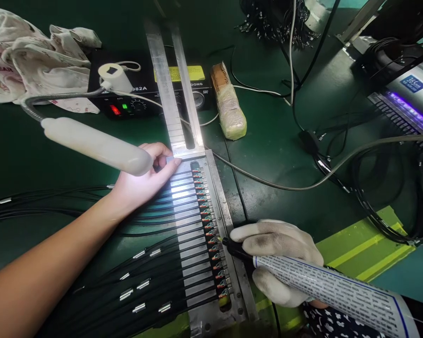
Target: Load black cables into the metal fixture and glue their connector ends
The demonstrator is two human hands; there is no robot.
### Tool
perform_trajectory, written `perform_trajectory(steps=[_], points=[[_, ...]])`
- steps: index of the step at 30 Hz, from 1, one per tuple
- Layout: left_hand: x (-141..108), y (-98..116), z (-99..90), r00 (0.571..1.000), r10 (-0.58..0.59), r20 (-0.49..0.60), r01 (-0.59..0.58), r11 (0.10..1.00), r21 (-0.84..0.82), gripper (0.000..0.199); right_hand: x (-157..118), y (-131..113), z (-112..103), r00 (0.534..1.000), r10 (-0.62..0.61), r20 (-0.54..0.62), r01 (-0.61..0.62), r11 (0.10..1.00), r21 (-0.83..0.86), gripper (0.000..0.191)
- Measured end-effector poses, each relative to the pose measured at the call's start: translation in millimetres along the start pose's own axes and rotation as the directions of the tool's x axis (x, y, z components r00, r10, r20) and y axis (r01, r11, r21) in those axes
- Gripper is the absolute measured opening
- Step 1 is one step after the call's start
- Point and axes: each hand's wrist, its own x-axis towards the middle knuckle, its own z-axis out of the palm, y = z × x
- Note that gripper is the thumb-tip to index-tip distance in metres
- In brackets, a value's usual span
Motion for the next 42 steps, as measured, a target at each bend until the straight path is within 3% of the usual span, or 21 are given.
perform_trajectory(steps=[10,42], points=[[-0.3,-2.1,0.2,1.000,0.015,-0.010,-0.015,1.000,0.002,0.026,7.8,-3.8,0.9,1.000,-0.006,-0.010,0.006,0.999,-0.040,0.022],[0.9,-0.1,-0.5,1.000,0.013,0.001,-0.013,1.000,0.013,0.026,9.7,-2.5,0.5,1.000,-0.010,0.012,0.011,0.999,-0.039,0.027]])
